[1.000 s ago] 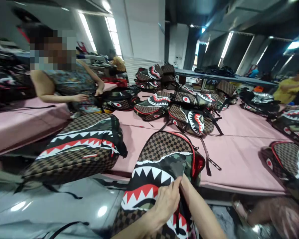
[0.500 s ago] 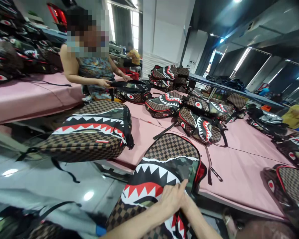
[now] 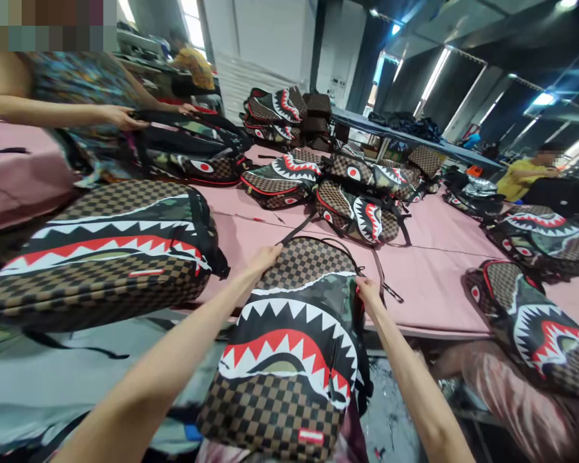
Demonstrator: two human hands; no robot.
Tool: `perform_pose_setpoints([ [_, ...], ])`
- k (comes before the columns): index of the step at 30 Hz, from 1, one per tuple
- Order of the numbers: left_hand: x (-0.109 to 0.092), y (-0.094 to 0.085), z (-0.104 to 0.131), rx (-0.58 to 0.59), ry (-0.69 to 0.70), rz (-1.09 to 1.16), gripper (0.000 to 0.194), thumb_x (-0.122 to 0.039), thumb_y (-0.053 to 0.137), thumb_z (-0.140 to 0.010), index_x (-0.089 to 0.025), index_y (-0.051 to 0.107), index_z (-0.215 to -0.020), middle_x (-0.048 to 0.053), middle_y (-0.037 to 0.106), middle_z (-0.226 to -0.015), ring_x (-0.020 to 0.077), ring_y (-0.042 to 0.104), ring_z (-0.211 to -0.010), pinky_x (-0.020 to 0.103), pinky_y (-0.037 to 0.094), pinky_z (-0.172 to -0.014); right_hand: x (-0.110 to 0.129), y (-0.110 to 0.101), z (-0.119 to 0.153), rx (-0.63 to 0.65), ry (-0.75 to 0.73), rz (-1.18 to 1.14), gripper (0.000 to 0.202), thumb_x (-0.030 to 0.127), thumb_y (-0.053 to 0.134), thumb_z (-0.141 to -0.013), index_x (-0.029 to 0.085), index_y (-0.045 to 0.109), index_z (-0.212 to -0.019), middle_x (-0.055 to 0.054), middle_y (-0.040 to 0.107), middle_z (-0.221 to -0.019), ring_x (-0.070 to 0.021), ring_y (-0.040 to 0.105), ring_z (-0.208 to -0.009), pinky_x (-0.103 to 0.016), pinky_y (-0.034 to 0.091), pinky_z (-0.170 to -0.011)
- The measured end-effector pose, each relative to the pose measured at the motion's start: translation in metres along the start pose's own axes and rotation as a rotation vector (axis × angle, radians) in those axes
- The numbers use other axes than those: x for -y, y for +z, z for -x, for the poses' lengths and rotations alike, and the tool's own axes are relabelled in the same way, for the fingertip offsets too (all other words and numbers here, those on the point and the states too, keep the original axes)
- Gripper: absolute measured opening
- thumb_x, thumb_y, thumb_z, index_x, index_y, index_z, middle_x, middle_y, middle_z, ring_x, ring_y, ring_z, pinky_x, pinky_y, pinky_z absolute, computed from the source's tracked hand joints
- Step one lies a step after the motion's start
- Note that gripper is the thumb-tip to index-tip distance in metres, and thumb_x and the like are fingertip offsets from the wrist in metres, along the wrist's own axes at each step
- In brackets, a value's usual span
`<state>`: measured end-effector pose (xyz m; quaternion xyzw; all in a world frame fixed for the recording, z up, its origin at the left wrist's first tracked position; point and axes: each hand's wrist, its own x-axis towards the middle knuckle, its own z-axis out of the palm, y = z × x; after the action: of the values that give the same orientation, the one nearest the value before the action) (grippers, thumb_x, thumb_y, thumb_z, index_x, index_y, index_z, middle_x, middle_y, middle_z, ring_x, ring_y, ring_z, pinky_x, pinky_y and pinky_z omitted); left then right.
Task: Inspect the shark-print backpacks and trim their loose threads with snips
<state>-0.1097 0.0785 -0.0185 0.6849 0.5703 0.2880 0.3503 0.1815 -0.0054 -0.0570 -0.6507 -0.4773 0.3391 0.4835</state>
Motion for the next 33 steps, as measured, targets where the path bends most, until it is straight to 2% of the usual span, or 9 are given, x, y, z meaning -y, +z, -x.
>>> perform_pose_setpoints([
  [3, 0.007, -0.021, 0.038, 0.067, 0.013, 0.147, 0.075, -0.047, -0.004, -0.091, -0.001, 0.056, -0.088, 0.006, 0.062, -0.073, 0.0137, 0.055, -0.075, 0.027, 0.044, -0.071, 0.022, -0.023, 0.03, 0.06, -0.062, -0.081, 0.042, 0.053, 0.058, -0.071, 0.016, 0.064, -0.089, -0.004, 0.064, -0.082, -0.0176, 0.059, -0.077, -0.03, 0.048, -0.071],
  [6, 0.032, -0.039, 0.092, 0.246, 0.079, 0.209, 0.071, -0.054, 0.007, -0.09, -0.011, 0.056, -0.062, 0.001, 0.053, -0.056, 0.0098, 0.048, -0.064, 0.026, 0.041, -0.069, 0.032, -0.052, 0.091, 0.477, -0.308, -0.028, 0.024, 0.04, 0.069, -0.072, 0.02, 0.068, -0.084, -0.004, 0.06, -0.094, -0.0179, 0.055, -0.09, -0.032, 0.044, -0.082],
  [9, 0.051, -0.035, 0.138, 0.418, 0.211, -0.111, 0.056, -0.06, 0.039, -0.08, -0.017, 0.051, -0.046, 0.0, 0.048, -0.05, 0.0115, 0.043, -0.059, 0.027, 0.038, -0.069, 0.019, -0.054, 0.145, 0.799, -0.417, 0.177, 0.014, 0.033, 0.061, -0.082, 0.023, 0.071, -0.083, -0.004, 0.058, -0.087, -0.0159, 0.053, -0.085, -0.032, 0.042, -0.08],
  [12, 0.057, -0.019, 0.159, 0.361, 0.261, -0.372, 0.05, -0.058, 0.04, -0.079, -0.02, 0.052, -0.049, 0.002, 0.051, -0.055, 0.0148, 0.044, -0.063, 0.029, 0.036, -0.073, -0.012, -0.037, 0.17, 0.814, -0.482, 0.258, 0.024, 0.032, 0.051, -0.088, 0.022, 0.072, -0.081, -0.005, 0.056, -0.081, -0.016, 0.051, -0.081, -0.032, 0.043, -0.075],
  [19, 0.054, -0.025, 0.152, 0.392, 0.213, -0.34, 0.049, -0.05, 0.034, -0.084, -0.019, 0.049, -0.05, 0.0, 0.052, -0.054, 0.0135, 0.047, -0.061, 0.025, 0.037, -0.071, -0.042, -0.028, 0.169, 0.764, -0.534, 0.202, 0.027, 0.032, 0.047, -0.09, 0.024, 0.072, -0.084, -0.005, 0.057, -0.081, -0.0162, 0.05, -0.081, -0.032, 0.042, -0.074],
  [23, 0.035, -0.023, 0.124, 0.34, 0.098, -0.287, 0.044, -0.051, 0.036, -0.084, -0.018, 0.061, -0.07, 0.0, 0.064, -0.07, 0.0147, 0.055, -0.069, 0.023, 0.04, -0.071, -0.042, -0.026, 0.172, 0.77, -0.504, 0.137, 0.027, 0.031, 0.048, -0.09, 0.023, 0.072, -0.082, -0.005, 0.058, -0.081, -0.0159, 0.051, -0.081, -0.032, 0.042, -0.075],
  [26, 0.016, 0.007, 0.087, 0.301, 0.15, -0.355, 0.04, -0.044, 0.034, -0.087, -0.017, 0.062, -0.096, 0.004, 0.067, -0.096, 0.0169, 0.06, -0.086, 0.024, 0.041, -0.08, -0.037, -0.023, 0.176, 0.81, -0.457, 0.12, 0.026, 0.033, 0.049, -0.09, 0.023, 0.073, -0.084, -0.005, 0.059, -0.082, -0.0155, 0.051, -0.083, -0.032, 0.043, -0.077],
  [30, 0.004, 0.061, 0.06, 0.502, 0.218, -0.544, 0.035, -0.035, 0.038, -0.087, -0.017, 0.064, -0.102, 0.008, 0.065, -0.11, 0.0212, 0.058, -0.103, 0.028, 0.038, -0.089, -0.033, -0.041, 0.161, 0.896, -0.317, 0.077, 0.02, 0.036, 0.057, -0.085, 0.024, 0.073, -0.087, -0.004, 0.063, -0.087, -0.0156, 0.055, -0.086, -0.03, 0.044, -0.079],
  [33, 0.005, 0.079, 0.068, 0.604, 0.22, -0.606, 0.033, -0.036, 0.04, -0.086, -0.021, 0.069, -0.09, 0.008, 0.07, -0.098, 0.0229, 0.062, -0.095, 0.031, 0.041, -0.084, -0.05, -0.077, 0.117, 0.686, -0.146, 0.088, 0.024, 0.037, 0.055, -0.085, 0.021, 0.072, -0.086, -0.005, 0.067, -0.09, -0.0173, 0.06, -0.084, -0.03, 0.046, -0.077],
])
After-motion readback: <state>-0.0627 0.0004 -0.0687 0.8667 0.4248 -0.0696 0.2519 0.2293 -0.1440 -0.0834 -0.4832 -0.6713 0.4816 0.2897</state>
